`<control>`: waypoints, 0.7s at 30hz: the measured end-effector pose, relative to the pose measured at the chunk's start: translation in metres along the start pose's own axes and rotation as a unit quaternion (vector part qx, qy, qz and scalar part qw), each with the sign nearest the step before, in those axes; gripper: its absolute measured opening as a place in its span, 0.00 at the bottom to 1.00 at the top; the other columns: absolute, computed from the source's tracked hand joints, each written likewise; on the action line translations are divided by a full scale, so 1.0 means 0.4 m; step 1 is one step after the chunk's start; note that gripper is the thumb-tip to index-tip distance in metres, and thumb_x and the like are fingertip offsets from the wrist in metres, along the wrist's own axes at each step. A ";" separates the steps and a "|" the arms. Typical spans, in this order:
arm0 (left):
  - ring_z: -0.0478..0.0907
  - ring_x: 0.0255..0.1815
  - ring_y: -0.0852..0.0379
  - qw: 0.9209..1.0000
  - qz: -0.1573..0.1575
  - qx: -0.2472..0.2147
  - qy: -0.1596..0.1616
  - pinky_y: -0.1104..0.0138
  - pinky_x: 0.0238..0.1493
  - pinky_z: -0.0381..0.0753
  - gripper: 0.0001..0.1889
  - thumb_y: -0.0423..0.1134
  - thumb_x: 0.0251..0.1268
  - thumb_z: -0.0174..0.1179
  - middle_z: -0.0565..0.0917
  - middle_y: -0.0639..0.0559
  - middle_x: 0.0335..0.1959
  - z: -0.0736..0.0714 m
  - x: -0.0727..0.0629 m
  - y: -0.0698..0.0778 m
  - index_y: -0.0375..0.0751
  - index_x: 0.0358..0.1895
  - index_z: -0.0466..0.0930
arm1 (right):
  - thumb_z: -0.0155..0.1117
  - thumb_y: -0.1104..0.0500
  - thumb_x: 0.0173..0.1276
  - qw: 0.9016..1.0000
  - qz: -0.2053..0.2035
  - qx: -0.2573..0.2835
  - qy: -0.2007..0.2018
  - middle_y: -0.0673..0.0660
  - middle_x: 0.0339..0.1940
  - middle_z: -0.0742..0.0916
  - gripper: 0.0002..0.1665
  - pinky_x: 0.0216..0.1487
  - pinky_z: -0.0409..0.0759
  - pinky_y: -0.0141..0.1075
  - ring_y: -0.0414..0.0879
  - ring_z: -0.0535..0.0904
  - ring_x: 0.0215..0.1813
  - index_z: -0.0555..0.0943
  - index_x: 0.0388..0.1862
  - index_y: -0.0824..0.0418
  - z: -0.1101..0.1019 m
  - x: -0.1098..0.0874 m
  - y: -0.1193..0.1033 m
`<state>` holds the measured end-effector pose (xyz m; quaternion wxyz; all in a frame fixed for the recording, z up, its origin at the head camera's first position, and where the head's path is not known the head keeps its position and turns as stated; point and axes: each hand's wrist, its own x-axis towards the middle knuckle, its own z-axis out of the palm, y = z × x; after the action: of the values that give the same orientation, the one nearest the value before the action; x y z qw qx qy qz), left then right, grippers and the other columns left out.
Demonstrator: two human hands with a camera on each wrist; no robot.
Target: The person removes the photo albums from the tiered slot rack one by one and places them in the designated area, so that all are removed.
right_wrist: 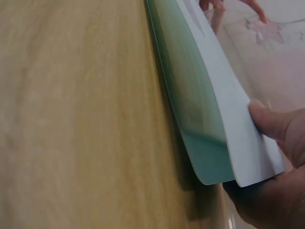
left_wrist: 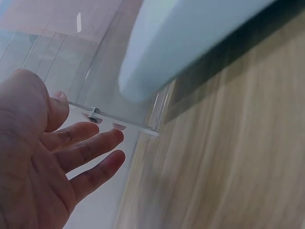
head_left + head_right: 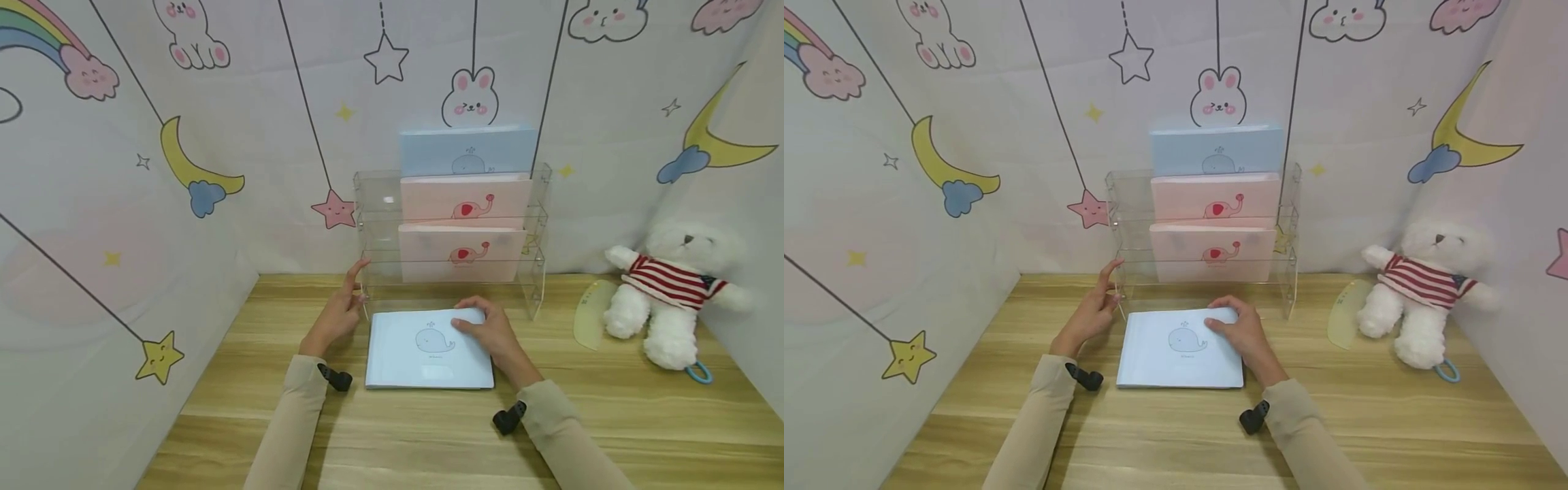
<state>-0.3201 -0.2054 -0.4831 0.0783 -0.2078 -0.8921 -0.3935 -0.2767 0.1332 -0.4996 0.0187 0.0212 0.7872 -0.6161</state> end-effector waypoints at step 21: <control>0.81 0.70 0.34 1.000 0.005 -0.004 -0.002 0.43 0.59 0.83 0.43 0.28 0.81 0.52 0.82 0.41 0.24 0.001 0.002 -0.002 0.71 0.85 0.46 | 0.77 0.52 0.71 0.987 -0.005 -0.160 0.010 0.63 0.74 0.83 0.20 0.82 0.65 0.64 0.66 0.71 0.82 0.89 0.59 0.54 0.003 -0.014 0.002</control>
<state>-0.3213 -0.2055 -0.4837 0.0779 -0.2132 -0.8896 -0.3963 -0.2710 0.1322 -0.5003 0.0113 0.0204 0.8761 -0.4816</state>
